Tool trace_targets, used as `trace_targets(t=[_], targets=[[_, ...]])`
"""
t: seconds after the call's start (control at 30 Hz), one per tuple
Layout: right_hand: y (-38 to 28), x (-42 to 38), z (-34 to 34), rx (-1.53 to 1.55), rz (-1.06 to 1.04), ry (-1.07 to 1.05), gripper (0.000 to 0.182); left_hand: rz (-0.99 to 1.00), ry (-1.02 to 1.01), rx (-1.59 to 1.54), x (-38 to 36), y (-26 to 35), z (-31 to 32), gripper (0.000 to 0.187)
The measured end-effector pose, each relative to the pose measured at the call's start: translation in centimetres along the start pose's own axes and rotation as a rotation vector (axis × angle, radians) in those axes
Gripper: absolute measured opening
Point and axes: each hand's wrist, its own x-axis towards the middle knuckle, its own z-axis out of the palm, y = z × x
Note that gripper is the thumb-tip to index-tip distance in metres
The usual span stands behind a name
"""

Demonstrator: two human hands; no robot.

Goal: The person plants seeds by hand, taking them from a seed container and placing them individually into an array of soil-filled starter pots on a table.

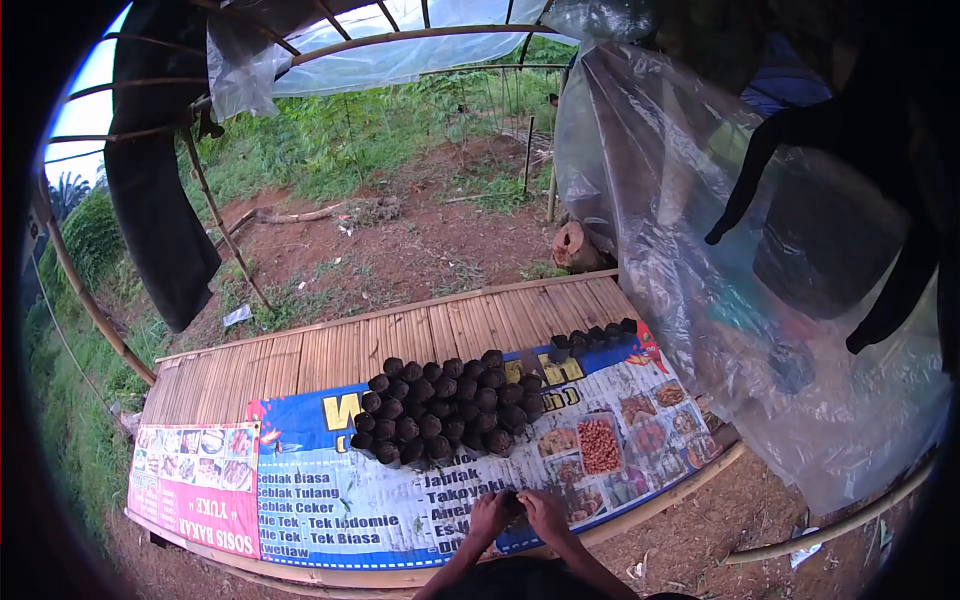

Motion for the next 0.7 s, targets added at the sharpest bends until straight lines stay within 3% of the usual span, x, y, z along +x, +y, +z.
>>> trace_targets(t=[0.1, 0.13, 0.23, 0.37, 0.43, 0.53, 0.7], targets=[[0.7, -0.6, 0.5, -0.093, -0.026, -0.119, 0.011, 0.015, 0.024, 0.014, 0.4, -0.3, 0.0, 0.037], [0.8, -0.4, 0.4, 0.004, 0.014, -0.145, 0.011, -0.004, 0.016, 0.025, 0.4, -0.3, 0.1, 0.038], [1.1, -0.3, 0.7, -0.013, -0.001, -0.030, 0.011, -0.009, 0.041, 0.024, 0.2, -0.6, 0.4, 0.039], [1.1, -1.1, 1.0, -0.121, -0.034, -0.118, 0.010, -0.024, 0.010, 0.020, 0.1, -0.6, 0.5, 0.040], [0.3, -0.3, 0.7, 0.016, -0.024, -0.095, 0.010, -0.029, 0.000, 0.023, 0.1, -0.6, 0.3, 0.040], [1.1, -0.7, 1.4, -0.098, -0.011, -0.056, 0.010, -0.014, 0.020, 0.037, 0.2, -0.6, 0.5, 0.042], [0.3, 0.0, 0.9, 0.002, -0.023, -0.073, 0.010, -0.012, 0.018, 0.029, 0.1, -1.0, 0.9, 0.044]])
